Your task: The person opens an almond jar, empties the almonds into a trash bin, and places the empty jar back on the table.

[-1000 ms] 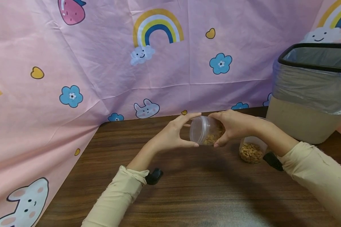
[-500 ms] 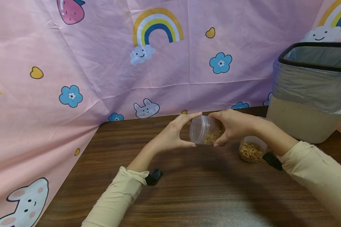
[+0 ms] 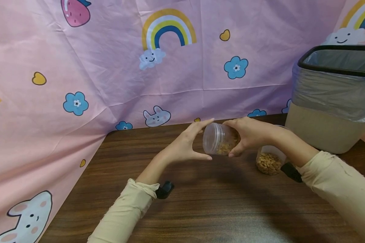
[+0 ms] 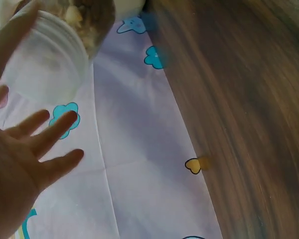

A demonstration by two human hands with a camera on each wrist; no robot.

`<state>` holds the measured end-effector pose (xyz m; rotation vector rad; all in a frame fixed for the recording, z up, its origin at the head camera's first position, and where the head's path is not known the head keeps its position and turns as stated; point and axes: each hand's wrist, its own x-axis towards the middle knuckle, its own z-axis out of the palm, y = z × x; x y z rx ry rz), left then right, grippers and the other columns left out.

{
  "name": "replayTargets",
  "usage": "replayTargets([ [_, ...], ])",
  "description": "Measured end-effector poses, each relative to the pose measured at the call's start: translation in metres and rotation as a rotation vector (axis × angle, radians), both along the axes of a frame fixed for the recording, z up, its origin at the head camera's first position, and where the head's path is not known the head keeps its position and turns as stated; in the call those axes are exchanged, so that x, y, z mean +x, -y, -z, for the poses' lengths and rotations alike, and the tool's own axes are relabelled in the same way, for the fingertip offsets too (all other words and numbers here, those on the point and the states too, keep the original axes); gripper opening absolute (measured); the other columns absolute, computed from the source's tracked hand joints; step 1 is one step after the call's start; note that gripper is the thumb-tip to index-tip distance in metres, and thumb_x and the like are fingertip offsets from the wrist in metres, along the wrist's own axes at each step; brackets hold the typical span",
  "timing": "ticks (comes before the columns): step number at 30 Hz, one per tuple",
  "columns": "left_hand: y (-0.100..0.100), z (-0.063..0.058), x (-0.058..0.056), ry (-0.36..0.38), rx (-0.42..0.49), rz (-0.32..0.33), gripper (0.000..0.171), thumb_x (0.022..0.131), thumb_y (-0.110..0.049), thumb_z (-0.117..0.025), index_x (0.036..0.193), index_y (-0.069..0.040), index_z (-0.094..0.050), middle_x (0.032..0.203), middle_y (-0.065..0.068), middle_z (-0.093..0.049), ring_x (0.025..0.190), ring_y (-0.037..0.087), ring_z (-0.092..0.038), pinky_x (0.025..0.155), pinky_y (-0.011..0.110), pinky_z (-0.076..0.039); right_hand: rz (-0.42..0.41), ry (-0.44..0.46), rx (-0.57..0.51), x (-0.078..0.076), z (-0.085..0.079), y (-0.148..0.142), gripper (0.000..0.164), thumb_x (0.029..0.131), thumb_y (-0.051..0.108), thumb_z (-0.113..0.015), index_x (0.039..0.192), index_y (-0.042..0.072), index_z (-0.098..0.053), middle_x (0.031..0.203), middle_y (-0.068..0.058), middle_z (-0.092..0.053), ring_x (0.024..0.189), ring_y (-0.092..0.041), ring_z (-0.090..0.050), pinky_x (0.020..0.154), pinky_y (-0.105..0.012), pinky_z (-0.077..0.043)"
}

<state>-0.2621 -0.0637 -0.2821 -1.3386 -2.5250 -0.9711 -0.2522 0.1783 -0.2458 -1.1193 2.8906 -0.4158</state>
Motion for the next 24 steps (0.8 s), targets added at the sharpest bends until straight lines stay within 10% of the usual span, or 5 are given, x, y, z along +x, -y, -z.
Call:
replayTargets([
  [4, 0.0001, 0.0004, -0.0024, -0.029, 0.045, 0.07, 0.093, 0.064, -0.02, -0.085, 0.141, -0.018, -0.033, 0.128, 0.001, -0.046, 0.111, 0.014, -0.048, 0.091, 0.029, -0.041, 0.003, 0.0, 0.005, 0.0008, -0.0011, 0.0004, 0.095, 0.061, 0.051, -0.08, 0.13, -0.003, -0.044, 0.11, -0.01, -0.059, 0.09, -0.019, -0.058, 0.076, -0.037, -0.049],
  [11, 0.0021, -0.0017, 0.0015, 0.247, 0.045, -0.025, 0.083, 0.071, -0.032, -0.079, 0.139, -0.028, -0.032, 0.115, 0.004, -0.055, 0.091, 0.013, -0.062, 0.077, 0.029, -0.05, 0.024, 0.015, 0.026, 0.003, -0.001, 0.0006, 0.1, 0.06, 0.057, -0.078, 0.131, -0.003, -0.043, 0.111, -0.01, -0.058, 0.09, -0.019, -0.057, 0.077, -0.037, -0.048],
  [24, 0.0081, 0.0053, 0.0035, 0.373, 0.065, -0.1, 0.091, 0.069, -0.023, -0.081, 0.139, -0.025, -0.022, 0.134, 0.007, -0.037, 0.102, 0.015, -0.058, 0.086, 0.033, -0.046, 0.026, -0.012, 0.01, 0.0028, 0.0035, -0.0037, 0.097, 0.06, 0.055, -0.079, 0.129, -0.005, -0.044, 0.107, -0.009, -0.059, 0.089, -0.018, -0.057, 0.074, -0.036, -0.048],
])
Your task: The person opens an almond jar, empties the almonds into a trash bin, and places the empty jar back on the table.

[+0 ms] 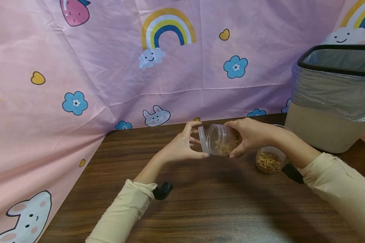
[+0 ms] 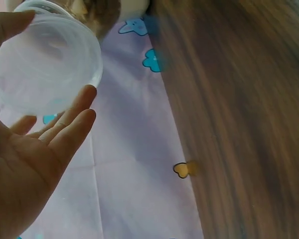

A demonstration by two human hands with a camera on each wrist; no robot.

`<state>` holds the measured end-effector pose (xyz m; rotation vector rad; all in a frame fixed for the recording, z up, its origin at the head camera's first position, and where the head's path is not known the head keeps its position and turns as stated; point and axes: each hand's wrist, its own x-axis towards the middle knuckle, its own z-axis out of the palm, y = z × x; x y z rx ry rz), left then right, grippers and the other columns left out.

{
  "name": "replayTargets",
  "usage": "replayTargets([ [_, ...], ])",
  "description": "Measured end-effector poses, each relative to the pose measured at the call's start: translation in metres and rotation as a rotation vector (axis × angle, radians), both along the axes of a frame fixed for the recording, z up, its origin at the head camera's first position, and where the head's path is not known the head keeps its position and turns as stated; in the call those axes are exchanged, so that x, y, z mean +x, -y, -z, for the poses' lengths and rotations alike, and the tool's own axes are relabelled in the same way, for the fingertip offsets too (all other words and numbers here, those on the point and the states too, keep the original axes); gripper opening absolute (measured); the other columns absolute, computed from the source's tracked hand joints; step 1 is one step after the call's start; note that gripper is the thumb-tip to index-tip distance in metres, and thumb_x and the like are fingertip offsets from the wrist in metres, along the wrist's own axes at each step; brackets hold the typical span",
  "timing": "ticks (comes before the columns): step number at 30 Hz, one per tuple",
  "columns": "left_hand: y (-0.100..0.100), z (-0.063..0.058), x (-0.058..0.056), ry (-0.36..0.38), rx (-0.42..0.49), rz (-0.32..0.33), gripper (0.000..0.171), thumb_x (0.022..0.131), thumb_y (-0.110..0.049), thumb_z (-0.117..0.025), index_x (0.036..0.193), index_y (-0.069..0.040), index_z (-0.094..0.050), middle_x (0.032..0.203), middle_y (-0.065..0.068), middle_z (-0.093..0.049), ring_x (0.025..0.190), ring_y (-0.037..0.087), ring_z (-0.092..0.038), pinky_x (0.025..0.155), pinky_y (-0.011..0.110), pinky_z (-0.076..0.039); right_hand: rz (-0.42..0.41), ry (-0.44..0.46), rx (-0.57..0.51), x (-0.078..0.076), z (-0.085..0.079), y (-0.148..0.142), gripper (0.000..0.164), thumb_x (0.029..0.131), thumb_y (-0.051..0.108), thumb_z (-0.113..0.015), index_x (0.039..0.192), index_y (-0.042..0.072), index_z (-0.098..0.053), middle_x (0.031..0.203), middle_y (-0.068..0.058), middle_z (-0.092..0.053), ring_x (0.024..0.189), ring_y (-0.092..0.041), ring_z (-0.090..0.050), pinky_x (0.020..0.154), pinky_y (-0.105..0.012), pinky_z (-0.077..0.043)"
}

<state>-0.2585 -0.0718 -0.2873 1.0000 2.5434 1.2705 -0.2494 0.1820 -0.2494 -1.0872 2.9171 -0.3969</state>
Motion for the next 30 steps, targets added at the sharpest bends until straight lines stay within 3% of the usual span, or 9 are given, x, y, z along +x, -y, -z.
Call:
replayTargets([
  [5, 0.007, 0.009, -0.001, 0.034, -0.068, 0.014, 0.091, 0.068, -0.017, -0.079, 0.14, -0.023, -0.024, 0.134, 0.011, -0.04, 0.107, 0.024, -0.056, 0.084, 0.035, -0.047, -0.001, 0.0, -0.004, 0.001, 0.0, -0.003, 0.097, 0.062, 0.053, -0.079, 0.13, -0.006, -0.043, 0.106, -0.009, -0.06, 0.086, -0.017, -0.057, 0.072, -0.036, -0.048],
  [12, 0.015, 0.031, -0.004, 0.177, -0.1, 0.004, 0.089, 0.067, -0.005, -0.078, 0.139, -0.013, -0.026, 0.127, 0.019, -0.044, 0.109, 0.033, -0.053, 0.087, 0.04, -0.046, -0.013, 0.029, -0.026, 0.002, 0.0, -0.005, 0.094, 0.064, 0.049, -0.079, 0.13, -0.007, -0.042, 0.105, -0.01, -0.059, 0.087, -0.019, -0.057, 0.07, -0.036, -0.047],
  [21, 0.019, 0.049, -0.007, 0.355, -0.052, 0.106, 0.087, 0.071, 0.002, -0.074, 0.14, -0.004, -0.021, 0.133, 0.026, -0.032, 0.112, 0.039, -0.05, 0.085, 0.038, -0.047, -0.008, 0.021, -0.037, 0.001, 0.003, -0.006, 0.093, 0.063, 0.048, -0.08, 0.129, -0.007, -0.043, 0.108, -0.012, -0.059, 0.089, -0.02, -0.057, 0.073, -0.038, -0.048],
  [27, 0.021, 0.057, -0.009, 0.427, -0.031, 0.173, 0.086, 0.072, 0.005, -0.072, 0.14, 0.0, -0.019, 0.131, 0.027, -0.035, 0.11, 0.036, -0.052, 0.085, 0.037, -0.047, 0.011, 0.011, -0.034, 0.002, 0.003, -0.006, 0.095, 0.063, 0.049, -0.08, 0.13, -0.007, -0.043, 0.109, -0.013, -0.059, 0.091, -0.021, -0.057, 0.074, -0.039, -0.048],
  [30, 0.025, 0.058, -0.011, 0.393, -0.061, 0.176, 0.084, 0.073, 0.002, -0.073, 0.139, 0.002, -0.021, 0.126, 0.025, -0.041, 0.108, 0.033, -0.054, 0.086, 0.037, -0.046, 0.009, 0.014, -0.039, 0.002, 0.003, -0.006, 0.095, 0.063, 0.05, -0.08, 0.129, -0.007, -0.043, 0.109, -0.012, -0.058, 0.091, -0.021, -0.057, 0.074, -0.039, -0.048],
])
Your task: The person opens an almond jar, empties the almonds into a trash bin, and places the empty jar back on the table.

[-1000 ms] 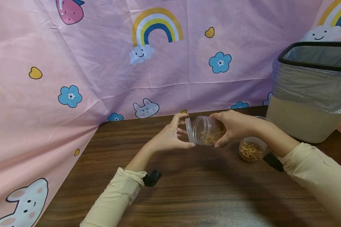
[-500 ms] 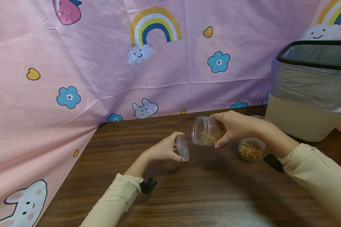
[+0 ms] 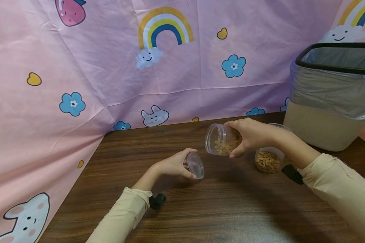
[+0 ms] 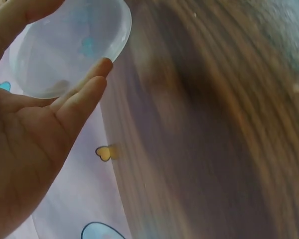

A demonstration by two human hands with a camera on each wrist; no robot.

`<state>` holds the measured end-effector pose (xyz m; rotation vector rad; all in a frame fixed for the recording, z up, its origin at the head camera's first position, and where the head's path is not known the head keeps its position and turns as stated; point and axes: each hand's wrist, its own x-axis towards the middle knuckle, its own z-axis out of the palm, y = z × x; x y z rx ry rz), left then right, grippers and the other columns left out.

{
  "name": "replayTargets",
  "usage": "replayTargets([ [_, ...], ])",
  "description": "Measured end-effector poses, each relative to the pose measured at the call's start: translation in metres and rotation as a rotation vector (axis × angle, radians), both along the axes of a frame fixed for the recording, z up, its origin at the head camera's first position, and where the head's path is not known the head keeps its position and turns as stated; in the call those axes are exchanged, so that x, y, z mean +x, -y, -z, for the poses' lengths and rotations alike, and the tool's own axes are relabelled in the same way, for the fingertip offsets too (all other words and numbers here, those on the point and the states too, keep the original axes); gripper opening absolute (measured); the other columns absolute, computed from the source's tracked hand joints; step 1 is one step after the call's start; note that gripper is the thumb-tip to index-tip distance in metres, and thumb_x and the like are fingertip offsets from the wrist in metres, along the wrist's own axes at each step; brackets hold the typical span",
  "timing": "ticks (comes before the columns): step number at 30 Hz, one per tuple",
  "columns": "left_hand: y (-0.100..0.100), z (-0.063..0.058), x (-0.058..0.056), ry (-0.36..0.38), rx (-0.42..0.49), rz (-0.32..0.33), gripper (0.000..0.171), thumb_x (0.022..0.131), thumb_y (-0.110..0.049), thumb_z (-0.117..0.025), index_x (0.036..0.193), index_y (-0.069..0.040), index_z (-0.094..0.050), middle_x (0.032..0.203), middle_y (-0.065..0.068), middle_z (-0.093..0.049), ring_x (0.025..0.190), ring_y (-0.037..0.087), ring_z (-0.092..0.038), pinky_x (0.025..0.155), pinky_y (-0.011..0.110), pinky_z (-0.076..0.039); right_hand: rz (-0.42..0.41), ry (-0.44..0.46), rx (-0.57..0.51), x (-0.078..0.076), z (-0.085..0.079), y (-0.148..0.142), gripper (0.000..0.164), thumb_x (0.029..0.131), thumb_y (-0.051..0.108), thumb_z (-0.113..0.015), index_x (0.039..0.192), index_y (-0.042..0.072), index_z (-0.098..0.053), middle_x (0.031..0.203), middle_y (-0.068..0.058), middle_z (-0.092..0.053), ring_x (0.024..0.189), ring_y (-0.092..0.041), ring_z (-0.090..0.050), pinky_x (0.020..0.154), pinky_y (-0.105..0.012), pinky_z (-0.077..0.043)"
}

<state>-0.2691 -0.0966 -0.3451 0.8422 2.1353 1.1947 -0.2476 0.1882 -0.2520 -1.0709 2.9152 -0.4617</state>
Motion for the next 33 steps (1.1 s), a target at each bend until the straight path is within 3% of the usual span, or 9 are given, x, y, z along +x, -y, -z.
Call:
replayTargets([
  [5, 0.01, -0.001, -0.002, -0.212, -0.17, -0.003, 0.085, 0.069, -0.013, -0.08, 0.136, 0.004, -0.03, 0.125, 0.019, -0.045, 0.112, 0.029, -0.047, 0.093, 0.039, -0.039, -0.007, -0.001, -0.012, 0.0, 0.0, -0.001, 0.094, 0.063, 0.05, -0.08, 0.129, -0.006, -0.044, 0.108, -0.012, -0.059, 0.09, -0.02, -0.057, 0.074, -0.038, -0.048],
  [14, 0.016, 0.004, 0.001, -0.348, -0.396, -0.026, 0.082, 0.065, -0.019, -0.084, 0.13, 0.003, -0.04, 0.12, 0.015, -0.042, 0.111, 0.028, -0.036, 0.09, 0.042, -0.038, -0.017, -0.012, -0.019, 0.0, 0.001, -0.002, 0.093, 0.063, 0.05, -0.08, 0.129, -0.006, -0.044, 0.106, -0.01, -0.06, 0.089, -0.019, -0.058, 0.074, -0.038, -0.048],
  [24, 0.011, 0.007, 0.003, -0.412, -0.489, -0.044, 0.085, 0.059, -0.018, -0.088, 0.126, 0.006, -0.041, 0.116, 0.016, -0.04, 0.108, 0.029, -0.034, 0.092, 0.042, -0.036, -0.003, -0.012, -0.021, 0.002, -0.001, -0.004, 0.094, 0.063, 0.051, -0.079, 0.129, -0.006, -0.044, 0.107, -0.011, -0.06, 0.089, -0.019, -0.058, 0.073, -0.038, -0.048],
  [33, 0.009, 0.007, 0.004, -0.381, -0.512, -0.046, 0.09, 0.058, -0.022, -0.089, 0.129, 0.003, -0.038, 0.117, 0.014, -0.039, 0.111, 0.029, -0.035, 0.093, 0.042, -0.035, 0.053, 0.024, -0.009, 0.004, -0.011, -0.011, 0.098, 0.062, 0.051, -0.08, 0.132, -0.005, -0.041, 0.11, -0.011, -0.058, 0.09, -0.019, -0.057, 0.075, -0.036, -0.048],
])
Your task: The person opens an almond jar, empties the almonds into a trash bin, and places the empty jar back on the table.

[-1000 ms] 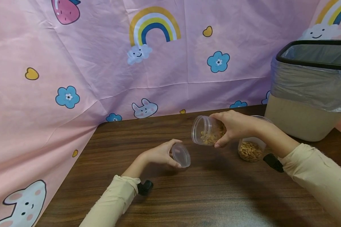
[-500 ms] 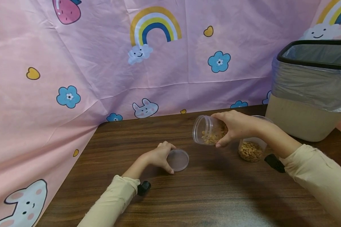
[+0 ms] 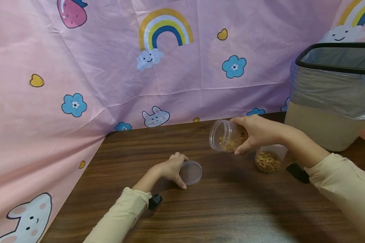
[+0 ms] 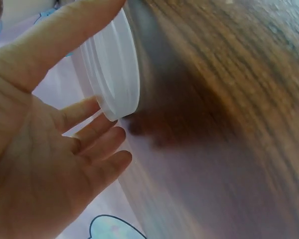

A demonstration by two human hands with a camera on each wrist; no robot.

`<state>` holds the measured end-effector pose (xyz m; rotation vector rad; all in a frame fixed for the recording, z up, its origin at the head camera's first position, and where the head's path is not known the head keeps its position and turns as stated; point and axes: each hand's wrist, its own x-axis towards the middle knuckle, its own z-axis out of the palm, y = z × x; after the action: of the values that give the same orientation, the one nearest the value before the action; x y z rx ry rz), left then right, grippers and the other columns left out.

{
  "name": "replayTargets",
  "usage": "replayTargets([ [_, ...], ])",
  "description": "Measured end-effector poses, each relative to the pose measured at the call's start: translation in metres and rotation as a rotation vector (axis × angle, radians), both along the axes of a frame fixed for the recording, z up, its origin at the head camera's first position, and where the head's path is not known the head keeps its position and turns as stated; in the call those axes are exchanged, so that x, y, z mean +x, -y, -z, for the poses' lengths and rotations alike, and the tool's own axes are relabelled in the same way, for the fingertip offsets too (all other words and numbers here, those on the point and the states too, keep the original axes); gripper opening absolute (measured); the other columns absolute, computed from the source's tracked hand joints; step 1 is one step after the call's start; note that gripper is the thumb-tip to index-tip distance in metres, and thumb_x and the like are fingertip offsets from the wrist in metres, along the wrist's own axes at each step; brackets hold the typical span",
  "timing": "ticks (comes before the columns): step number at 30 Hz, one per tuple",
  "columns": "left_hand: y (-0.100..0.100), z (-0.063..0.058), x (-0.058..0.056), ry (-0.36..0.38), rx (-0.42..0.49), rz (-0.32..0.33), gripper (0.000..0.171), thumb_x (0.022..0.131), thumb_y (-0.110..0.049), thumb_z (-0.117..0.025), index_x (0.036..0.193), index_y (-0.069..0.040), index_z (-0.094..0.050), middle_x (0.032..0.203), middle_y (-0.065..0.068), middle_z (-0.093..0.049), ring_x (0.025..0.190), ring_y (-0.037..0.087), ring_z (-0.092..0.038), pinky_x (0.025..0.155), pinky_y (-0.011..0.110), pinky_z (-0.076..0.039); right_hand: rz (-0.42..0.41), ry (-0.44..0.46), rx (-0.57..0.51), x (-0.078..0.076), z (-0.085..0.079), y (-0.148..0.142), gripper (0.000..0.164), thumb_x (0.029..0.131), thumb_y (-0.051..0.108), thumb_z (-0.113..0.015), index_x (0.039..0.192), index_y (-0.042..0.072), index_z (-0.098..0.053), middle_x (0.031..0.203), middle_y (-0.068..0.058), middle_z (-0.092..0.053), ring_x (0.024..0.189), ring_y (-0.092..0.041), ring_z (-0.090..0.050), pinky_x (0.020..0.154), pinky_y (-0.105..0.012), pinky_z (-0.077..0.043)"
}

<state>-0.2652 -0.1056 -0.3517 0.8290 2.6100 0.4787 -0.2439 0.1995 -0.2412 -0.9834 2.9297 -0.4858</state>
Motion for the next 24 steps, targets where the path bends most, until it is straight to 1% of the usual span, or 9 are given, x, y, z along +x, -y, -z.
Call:
replayTargets([
  [3, -0.003, -0.004, -0.001, 0.02, -0.006, 0.007, 0.096, 0.06, -0.026, -0.087, 0.134, 0.002, -0.033, 0.121, 0.015, -0.036, 0.115, 0.03, -0.033, 0.094, 0.043, -0.035, 0.028, -0.013, 0.013, 0.002, -0.012, -0.007, 0.099, 0.062, 0.051, -0.079, 0.132, -0.006, -0.04, 0.111, -0.013, -0.058, 0.09, -0.02, -0.056, 0.076, -0.038, -0.046],
  [5, -0.005, -0.009, -0.003, 0.031, 0.007, 0.013, 0.097, 0.062, -0.028, -0.086, 0.136, 0.002, -0.03, 0.124, 0.017, -0.035, 0.118, 0.031, -0.032, 0.095, 0.044, -0.035, 0.045, -0.031, 0.025, 0.003, -0.021, -0.012, 0.099, 0.061, 0.053, -0.079, 0.132, -0.006, -0.041, 0.113, -0.014, -0.058, 0.09, -0.021, -0.056, 0.077, -0.04, -0.045],
  [7, -0.006, -0.017, -0.005, 0.043, 0.015, 0.022, 0.095, 0.065, -0.028, -0.085, 0.136, 0.0, -0.03, 0.126, 0.018, -0.033, 0.119, 0.031, -0.032, 0.095, 0.044, -0.035, 0.063, -0.049, 0.033, 0.004, -0.03, -0.017, 0.1, 0.06, 0.054, -0.079, 0.131, -0.006, -0.041, 0.112, -0.014, -0.058, 0.09, -0.022, -0.057, 0.077, -0.041, -0.045],
  [9, -0.01, -0.026, -0.009, 0.044, 0.038, 0.052, 0.087, 0.068, -0.027, -0.083, 0.134, 0.0, -0.033, 0.127, 0.019, -0.034, 0.119, 0.032, -0.034, 0.094, 0.043, -0.037, 0.083, -0.067, 0.036, 0.005, -0.038, -0.024, 0.099, 0.059, 0.054, -0.079, 0.131, -0.005, -0.043, 0.11, -0.013, -0.059, 0.09, -0.021, -0.057, 0.076, -0.041, -0.046],
  [11, -0.015, -0.035, -0.014, 0.051, 0.064, 0.082, 0.078, 0.071, -0.025, -0.08, 0.131, -0.002, -0.036, 0.127, 0.02, -0.035, 0.119, 0.032, -0.036, 0.094, 0.042, -0.037, 0.106, -0.085, 0.047, 0.006, -0.046, -0.031, 0.097, 0.059, 0.054, -0.08, 0.129, -0.003, -0.045, 0.104, -0.01, -0.06, 0.086, -0.02, -0.057, 0.074, -0.04, -0.046],
  [15, -0.03, -0.054, -0.025, 0.03, 0.1, 0.138, 0.065, 0.075, -0.023, -0.077, 0.127, -0.004, -0.042, 0.128, 0.018, -0.04, 0.121, 0.03, -0.039, 0.097, 0.038, -0.036, 0.158, -0.102, 0.088, 0.008, -0.06, -0.046, 0.095, 0.059, 0.054, -0.08, 0.128, -0.002, -0.046, 0.096, -0.006, -0.062, 0.081, -0.017, -0.057, 0.071, -0.038, -0.045],
  [19, -0.049, -0.075, -0.034, -0.015, 0.103, 0.173, 0.058, 0.078, -0.024, -0.075, 0.125, -0.006, -0.045, 0.125, 0.013, -0.048, 0.118, 0.026, -0.045, 0.096, 0.034, -0.037, 0.211, -0.088, 0.146, 0.009, -0.073, -0.059, 0.098, 0.061, 0.056, -0.077, 0.13, -0.003, -0.042, 0.099, -0.01, -0.061, 0.085, -0.021, -0.058, 0.07, -0.04, -0.046],
  [22, -0.065, -0.092, -0.04, -0.04, 0.113, 0.201, 0.055, 0.08, -0.023, -0.073, 0.125, -0.005, -0.046, 0.122, 0.012, -0.051, 0.114, 0.025, -0.048, 0.094, 0.031, -0.039, 0.236, -0.076, 0.184, 0.01, -0.082, -0.069, 0.098, 0.064, 0.056, -0.076, 0.132, -0.004, -0.039, 0.104, -0.013, -0.06, 0.091, -0.026, -0.057, 0.072, -0.043, -0.045],
  [24, -0.077, -0.102, -0.043, -0.055, 0.126, 0.218, 0.054, 0.081, -0.021, -0.072, 0.125, -0.004, -0.047, 0.122, 0.012, -0.052, 0.112, 0.024, -0.05, 0.092, 0.029, -0.04, 0.253, -0.075, 0.213, 0.011, -0.087, -0.076, 0.1, 0.065, 0.056, -0.075, 0.134, -0.006, -0.036, 0.102, -0.012, -0.06, 0.09, -0.027, -0.058, 0.072, -0.044, -0.045],
])
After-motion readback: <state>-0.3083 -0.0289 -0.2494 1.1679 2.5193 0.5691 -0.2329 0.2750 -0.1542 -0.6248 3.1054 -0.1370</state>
